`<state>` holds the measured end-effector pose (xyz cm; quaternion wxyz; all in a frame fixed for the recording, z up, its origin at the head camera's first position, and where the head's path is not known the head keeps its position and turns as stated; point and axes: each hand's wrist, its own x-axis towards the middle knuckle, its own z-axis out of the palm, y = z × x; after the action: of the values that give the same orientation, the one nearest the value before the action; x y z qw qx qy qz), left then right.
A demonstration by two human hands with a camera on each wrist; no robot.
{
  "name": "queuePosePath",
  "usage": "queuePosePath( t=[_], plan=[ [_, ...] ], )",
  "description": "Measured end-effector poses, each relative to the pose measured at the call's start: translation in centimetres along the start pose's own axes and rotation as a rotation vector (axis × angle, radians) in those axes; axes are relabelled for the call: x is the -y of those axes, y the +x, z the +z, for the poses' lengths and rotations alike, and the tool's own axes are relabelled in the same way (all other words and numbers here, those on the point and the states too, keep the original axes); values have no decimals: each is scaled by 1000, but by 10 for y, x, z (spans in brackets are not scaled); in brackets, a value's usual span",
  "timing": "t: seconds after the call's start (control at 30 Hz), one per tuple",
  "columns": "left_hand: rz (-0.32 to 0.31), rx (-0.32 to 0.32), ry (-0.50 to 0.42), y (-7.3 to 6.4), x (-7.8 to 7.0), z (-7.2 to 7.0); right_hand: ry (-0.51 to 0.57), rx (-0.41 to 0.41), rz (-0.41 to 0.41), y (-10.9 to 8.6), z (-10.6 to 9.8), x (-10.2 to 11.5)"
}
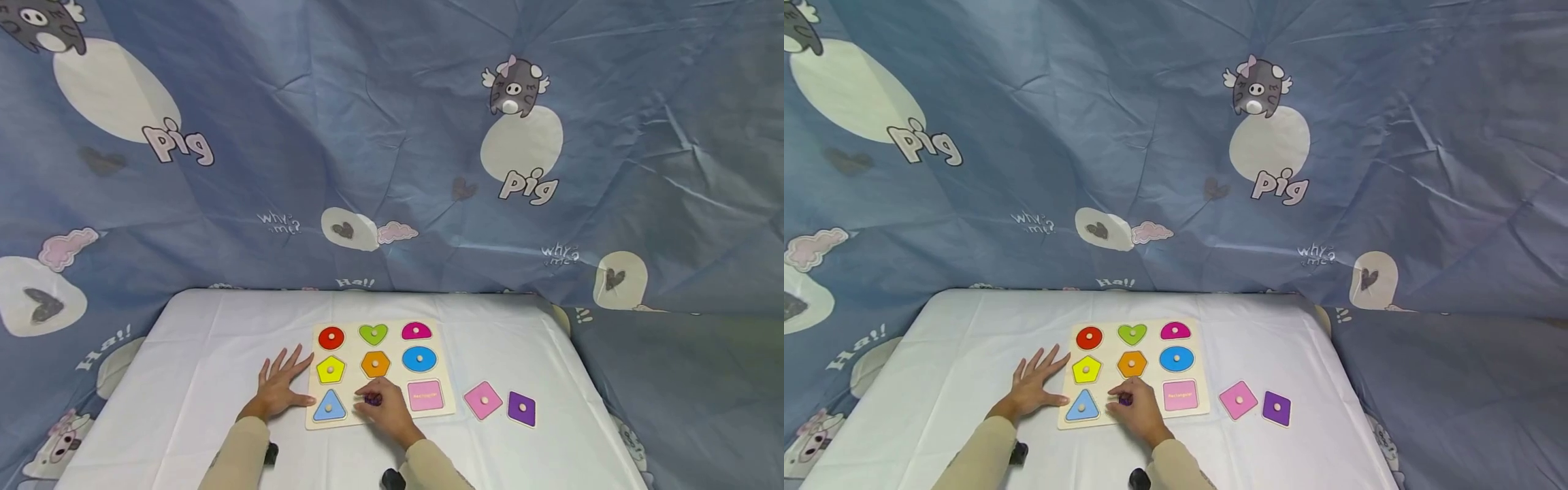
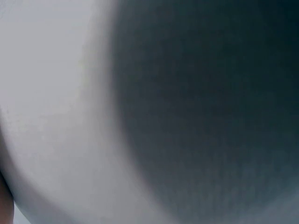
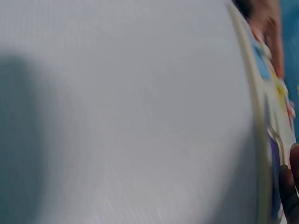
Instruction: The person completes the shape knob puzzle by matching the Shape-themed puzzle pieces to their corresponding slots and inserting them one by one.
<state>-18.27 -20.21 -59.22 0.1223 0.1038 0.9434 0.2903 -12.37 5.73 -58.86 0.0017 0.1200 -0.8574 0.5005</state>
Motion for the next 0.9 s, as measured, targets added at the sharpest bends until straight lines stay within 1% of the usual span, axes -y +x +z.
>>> queuePosePath(
  t=[0.13, 0.3, 0.37, 0.5, 0.57, 0.67, 0.8, 0.9],
  plan=[
    [-5, -5, -10, -1, 0, -1, 53, -76, -12, -3, -19, -6],
    [-19, 4, -2, -2, -1, -2, 92, -172, 37, -8, -47, -14],
    [-14, 1, -3, -2, -2, -2, 113, -210, 63, -12, -61, -11],
    [-6, 2, -1, 0, -2, -1, 127, -298, 75, -27, -93, 0],
    [-10, 6, -2, 0, -3, -1, 110, -343, 80, -34, -108, 2],
    [-16, 5, 2, 0, -3, -1, 101, -412, 127, -42, -129, -3],
    [-13, -2, 4, -1, -2, -2, 107, -496, 202, -52, -150, -16],
    [-11, -4, 7, -2, -3, -3, 112, -559, 220, -60, -162, -24]
  ],
)
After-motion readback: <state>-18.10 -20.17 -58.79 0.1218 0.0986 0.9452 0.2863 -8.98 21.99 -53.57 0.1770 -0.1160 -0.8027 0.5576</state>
